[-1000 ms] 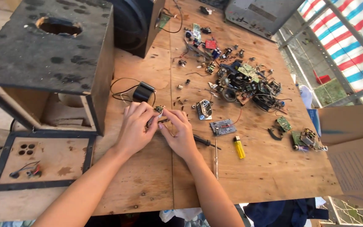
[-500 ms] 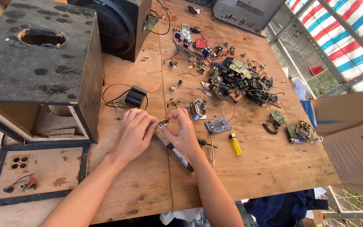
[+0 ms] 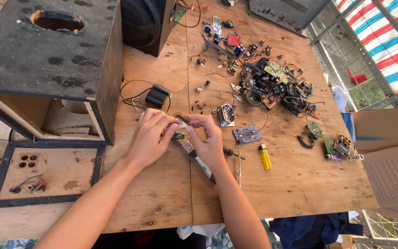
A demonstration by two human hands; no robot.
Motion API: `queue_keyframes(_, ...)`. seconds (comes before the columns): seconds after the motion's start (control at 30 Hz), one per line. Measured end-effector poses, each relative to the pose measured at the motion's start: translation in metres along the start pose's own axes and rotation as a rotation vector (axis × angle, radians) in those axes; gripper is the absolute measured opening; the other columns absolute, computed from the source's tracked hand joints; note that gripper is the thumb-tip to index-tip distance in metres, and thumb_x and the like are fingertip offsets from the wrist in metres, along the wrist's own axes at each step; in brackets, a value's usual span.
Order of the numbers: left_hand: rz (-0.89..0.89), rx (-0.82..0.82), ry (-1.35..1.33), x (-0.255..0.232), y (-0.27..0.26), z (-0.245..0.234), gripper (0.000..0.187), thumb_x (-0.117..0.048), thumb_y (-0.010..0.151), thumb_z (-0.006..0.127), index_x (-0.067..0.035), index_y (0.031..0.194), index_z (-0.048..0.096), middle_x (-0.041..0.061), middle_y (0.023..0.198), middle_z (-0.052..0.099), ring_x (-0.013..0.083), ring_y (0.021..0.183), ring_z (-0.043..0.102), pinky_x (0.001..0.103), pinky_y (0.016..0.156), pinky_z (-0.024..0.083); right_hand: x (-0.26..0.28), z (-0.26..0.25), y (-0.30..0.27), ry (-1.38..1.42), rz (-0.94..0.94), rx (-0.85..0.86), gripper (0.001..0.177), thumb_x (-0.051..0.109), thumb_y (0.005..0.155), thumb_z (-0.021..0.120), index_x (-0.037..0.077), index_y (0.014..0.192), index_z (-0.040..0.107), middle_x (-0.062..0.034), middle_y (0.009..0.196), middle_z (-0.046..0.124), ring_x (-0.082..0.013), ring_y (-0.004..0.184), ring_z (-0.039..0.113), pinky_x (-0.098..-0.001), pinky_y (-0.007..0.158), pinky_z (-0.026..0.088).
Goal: The person works on a small electronic component, likely a circuit board, using a soldering iron to apply heat and solder. They manipulate the component with both hands, turning it over to access different sides, while various electronic parts and tools are scattered on the wooden workbench.
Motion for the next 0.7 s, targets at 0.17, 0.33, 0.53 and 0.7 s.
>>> queue_keyframes(0.17,0.021,-0.015,-0.009,0.004,-0.002,0.004,0.020,-0.034,0.099,0.072,-0.014,0.101,0.068,0.002,0.093,0.065,0.0250,0.104,0.059,0.041,0.096,0.042,-0.010,0.004,-0.007,0.090,0.062,-0.005,0.027,0.001,0.091,0.076,0.005,0.117,0.069,-0.0057,0.091,0.072,-0.0107,0.085,0.060,-0.0318,0.086,0.053)
queue_keyframes(0.33,0.039,-0.088,-0.135,-0.001,-0.001,-0.001,0.013,-0.026,0.096,0.077,-0.014,0.096,0.071,0.001,0.089,0.066,0.0252,0.094,0.059,0.037,0.089,0.044,-0.019,0.008,-0.010,0.275,0.115,0.015,0.026,0.001,0.092,0.075,0.002,0.117,0.066,-0.0042,0.091,0.069,-0.0085,0.087,0.057,-0.0291,0.085,0.051)
queue_keyframes(0.53,0.015,-0.093,-0.183,-0.006,0.005,-0.012,0.008,-0.023,0.100,0.072,-0.015,0.098,0.074,0.001,0.082,0.060,0.0241,0.086,0.056,0.035,0.083,0.043,-0.005,0.008,-0.007,0.325,0.112,0.053,0.020,0.002,0.096,0.070,-0.001,0.115,0.063,-0.0055,0.092,0.065,-0.0089,0.089,0.055,-0.0292,0.085,0.049)
queue_keyframes(0.7,0.060,0.007,-0.158,-0.006,0.008,-0.014,0.007,-0.021,0.101,0.069,-0.016,0.101,0.074,0.002,0.083,0.057,0.0252,0.086,0.054,0.037,0.085,0.041,-0.021,0.002,-0.009,0.360,0.122,0.063,0.012,0.004,0.101,0.064,-0.002,0.112,0.063,-0.0095,0.090,0.066,-0.0112,0.086,0.057,-0.0305,0.083,0.051)
Point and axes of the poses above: each hand's wrist, its own y-axis towards the middle knuckle, its own z-axis out of the palm, x = y × z, the point moved 5 cm from there along y, towards the middle knuckle
